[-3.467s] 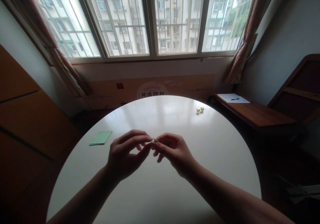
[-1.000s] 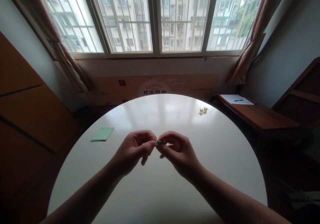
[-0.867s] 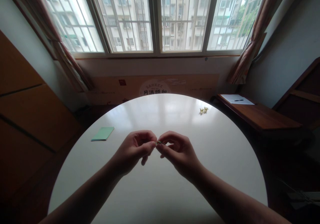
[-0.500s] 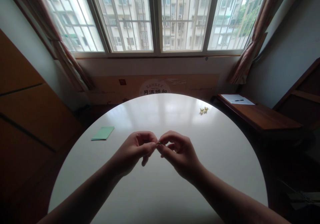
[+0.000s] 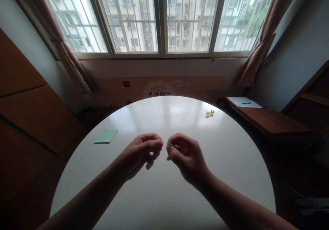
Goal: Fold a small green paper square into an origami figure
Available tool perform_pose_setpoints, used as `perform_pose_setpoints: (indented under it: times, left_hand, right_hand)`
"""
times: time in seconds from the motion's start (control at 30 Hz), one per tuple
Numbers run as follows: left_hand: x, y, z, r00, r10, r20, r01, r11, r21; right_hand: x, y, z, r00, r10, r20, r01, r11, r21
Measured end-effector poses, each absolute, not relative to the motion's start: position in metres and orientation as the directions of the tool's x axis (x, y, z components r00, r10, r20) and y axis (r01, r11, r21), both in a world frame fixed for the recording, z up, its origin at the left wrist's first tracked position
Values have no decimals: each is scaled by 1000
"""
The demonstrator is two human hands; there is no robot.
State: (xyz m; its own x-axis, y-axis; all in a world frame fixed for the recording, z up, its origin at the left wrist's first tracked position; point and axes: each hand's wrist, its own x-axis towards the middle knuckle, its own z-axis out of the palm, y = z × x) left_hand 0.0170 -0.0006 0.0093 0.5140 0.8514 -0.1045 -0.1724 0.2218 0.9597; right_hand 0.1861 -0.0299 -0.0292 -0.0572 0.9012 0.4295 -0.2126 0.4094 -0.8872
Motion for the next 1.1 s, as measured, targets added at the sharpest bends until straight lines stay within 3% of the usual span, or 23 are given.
perform_pose_setpoints:
  times: [0.13,0.3,0.47,1.1]
  left_hand:
    - [18,0,6,426,904,-28,-172,111,979]
    - [19,-3,2,342,924,169,8,-183,983]
    - [20,-6,2,319,914,252,112,-301,947]
    - [24,-4,-3,330,939,97,-81,-74,994]
  right_hand:
    - [185,-28,-31,0,945,327,-312,311,-898]
    - [184,-26,-28,17,990,139,-464,131,-876]
    - [181,-25,-27,-36,998,44,-565,16,-825]
    - [180,-24,-31,-81,995,54,-565,-2,-825]
